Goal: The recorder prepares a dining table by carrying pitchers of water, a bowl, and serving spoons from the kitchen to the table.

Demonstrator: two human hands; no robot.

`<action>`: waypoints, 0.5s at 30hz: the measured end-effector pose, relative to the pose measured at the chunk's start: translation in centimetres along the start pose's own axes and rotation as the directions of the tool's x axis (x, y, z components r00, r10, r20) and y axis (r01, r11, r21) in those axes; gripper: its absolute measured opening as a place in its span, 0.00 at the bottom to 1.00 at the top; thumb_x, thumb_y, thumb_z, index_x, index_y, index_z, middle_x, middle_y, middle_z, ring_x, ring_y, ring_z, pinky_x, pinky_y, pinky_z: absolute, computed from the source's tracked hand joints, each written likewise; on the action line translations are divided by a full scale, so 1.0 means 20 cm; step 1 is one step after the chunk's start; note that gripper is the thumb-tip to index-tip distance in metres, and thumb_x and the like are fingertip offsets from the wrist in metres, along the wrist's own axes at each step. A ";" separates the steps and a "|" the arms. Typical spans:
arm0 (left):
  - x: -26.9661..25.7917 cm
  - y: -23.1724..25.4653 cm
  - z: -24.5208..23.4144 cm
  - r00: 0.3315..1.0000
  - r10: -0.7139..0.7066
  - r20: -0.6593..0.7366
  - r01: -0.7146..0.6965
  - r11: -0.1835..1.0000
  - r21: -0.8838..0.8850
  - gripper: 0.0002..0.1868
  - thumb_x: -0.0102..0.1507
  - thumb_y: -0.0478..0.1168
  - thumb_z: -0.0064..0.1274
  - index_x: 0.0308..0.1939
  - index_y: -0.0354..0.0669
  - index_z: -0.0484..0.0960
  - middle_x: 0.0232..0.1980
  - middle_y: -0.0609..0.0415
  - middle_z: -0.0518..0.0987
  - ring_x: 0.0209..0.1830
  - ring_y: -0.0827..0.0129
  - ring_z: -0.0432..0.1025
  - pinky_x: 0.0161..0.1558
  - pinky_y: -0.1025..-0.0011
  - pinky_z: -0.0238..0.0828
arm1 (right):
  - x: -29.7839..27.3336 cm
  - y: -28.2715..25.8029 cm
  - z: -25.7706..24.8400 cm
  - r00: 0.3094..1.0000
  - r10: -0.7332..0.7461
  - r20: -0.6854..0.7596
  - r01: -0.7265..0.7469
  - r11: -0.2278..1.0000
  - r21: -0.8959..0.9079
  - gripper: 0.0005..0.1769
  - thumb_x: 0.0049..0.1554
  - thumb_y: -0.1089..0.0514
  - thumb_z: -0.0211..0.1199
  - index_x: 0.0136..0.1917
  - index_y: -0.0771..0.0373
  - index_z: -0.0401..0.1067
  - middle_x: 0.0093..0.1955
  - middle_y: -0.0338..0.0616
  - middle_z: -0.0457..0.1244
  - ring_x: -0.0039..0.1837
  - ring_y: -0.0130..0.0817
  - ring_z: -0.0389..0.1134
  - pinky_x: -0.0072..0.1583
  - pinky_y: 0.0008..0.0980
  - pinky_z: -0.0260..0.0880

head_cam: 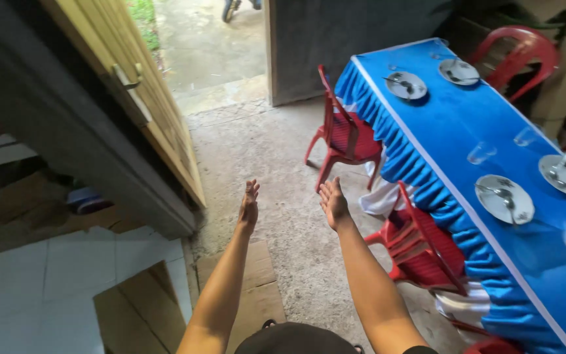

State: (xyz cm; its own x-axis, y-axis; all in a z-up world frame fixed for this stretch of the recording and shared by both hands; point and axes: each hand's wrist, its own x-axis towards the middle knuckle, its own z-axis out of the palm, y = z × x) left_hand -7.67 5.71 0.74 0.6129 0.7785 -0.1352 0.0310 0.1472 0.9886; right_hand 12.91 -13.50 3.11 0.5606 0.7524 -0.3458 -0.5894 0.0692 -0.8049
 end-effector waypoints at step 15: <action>-0.45 0.22 -1.05 0.910 0.047 -0.411 -0.096 0.990 -0.100 0.56 0.62 0.79 0.17 0.81 0.43 0.46 0.84 0.44 0.49 0.84 0.52 0.40 0.77 0.54 0.30 | 0.24 0.52 1.15 0.894 0.268 0.358 -0.179 0.948 -0.264 0.58 0.56 0.18 0.41 0.83 0.60 0.43 0.86 0.49 0.44 0.85 0.41 0.42 0.80 0.45 0.37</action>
State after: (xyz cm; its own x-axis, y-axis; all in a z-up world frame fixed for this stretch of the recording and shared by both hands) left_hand -29.70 12.11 4.84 0.2349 0.9664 -0.1041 -0.1076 0.1323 0.9854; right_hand -3.97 5.89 4.16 0.1348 0.9261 -0.3524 -0.5052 -0.2418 -0.8285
